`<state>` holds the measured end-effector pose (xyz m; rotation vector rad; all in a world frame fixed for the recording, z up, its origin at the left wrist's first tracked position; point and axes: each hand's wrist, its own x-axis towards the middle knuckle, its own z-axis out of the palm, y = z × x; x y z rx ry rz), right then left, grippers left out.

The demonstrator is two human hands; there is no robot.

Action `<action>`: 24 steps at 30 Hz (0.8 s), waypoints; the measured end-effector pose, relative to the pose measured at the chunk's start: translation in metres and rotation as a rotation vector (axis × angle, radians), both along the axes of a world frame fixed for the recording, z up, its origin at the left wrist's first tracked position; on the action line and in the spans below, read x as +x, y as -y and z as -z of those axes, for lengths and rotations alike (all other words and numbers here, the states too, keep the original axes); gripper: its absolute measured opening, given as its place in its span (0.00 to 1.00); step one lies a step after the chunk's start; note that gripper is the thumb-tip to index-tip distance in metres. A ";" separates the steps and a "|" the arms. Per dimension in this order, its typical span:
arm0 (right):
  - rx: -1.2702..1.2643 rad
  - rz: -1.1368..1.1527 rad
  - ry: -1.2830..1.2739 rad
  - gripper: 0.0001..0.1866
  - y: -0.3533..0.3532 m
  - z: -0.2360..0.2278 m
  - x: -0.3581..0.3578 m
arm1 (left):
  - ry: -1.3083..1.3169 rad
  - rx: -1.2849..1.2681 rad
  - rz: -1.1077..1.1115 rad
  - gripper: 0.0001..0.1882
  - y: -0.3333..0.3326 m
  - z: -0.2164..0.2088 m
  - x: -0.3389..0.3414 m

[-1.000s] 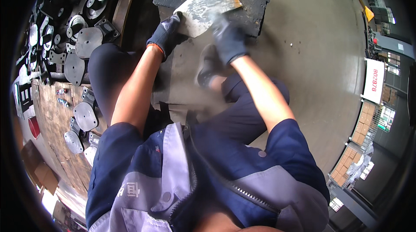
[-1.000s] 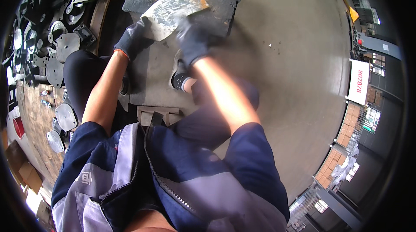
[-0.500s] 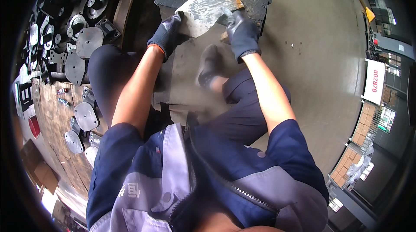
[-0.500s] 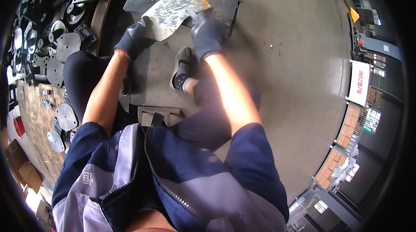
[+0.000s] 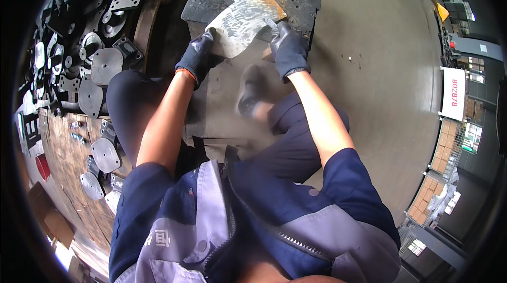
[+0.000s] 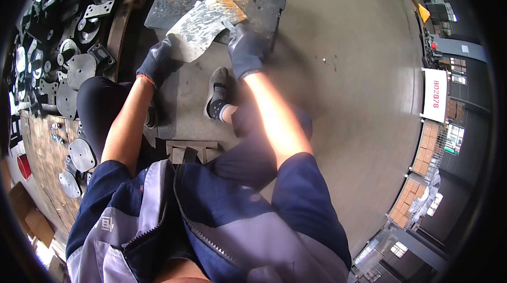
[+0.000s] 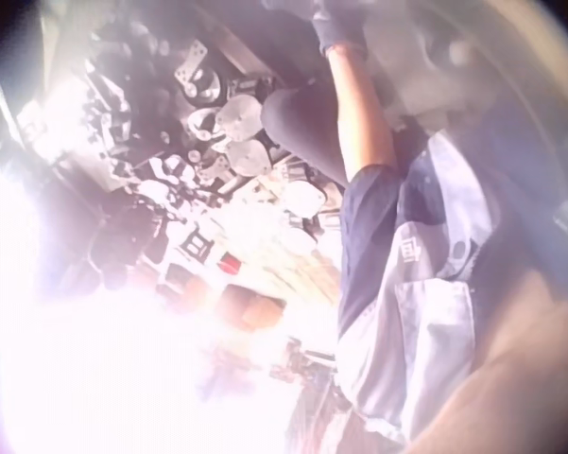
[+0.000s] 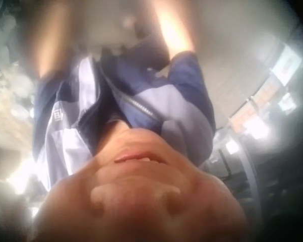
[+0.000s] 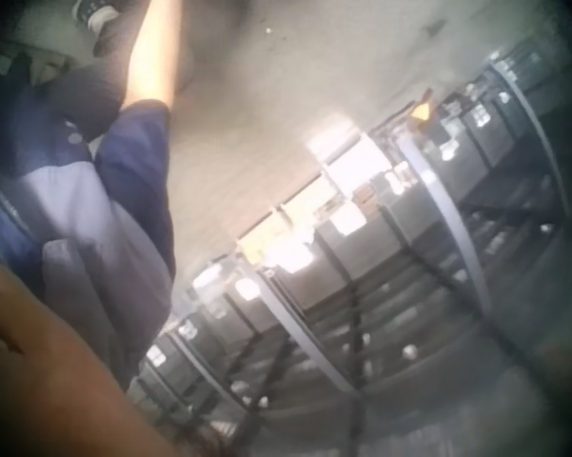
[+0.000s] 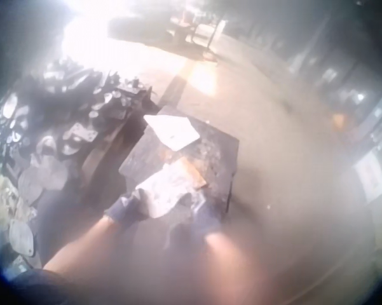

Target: The person scrapes metal parts with a handheld tool while crouched on the floor. They repeatedly pick up parts, scrape them, and place them back on a wooden pallet.

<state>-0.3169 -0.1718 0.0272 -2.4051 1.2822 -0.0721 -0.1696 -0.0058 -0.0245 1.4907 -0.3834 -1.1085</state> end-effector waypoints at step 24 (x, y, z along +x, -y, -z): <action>-0.100 -0.145 -0.030 0.09 -0.024 0.009 0.018 | -0.204 -0.059 -0.131 0.15 0.005 0.000 -0.009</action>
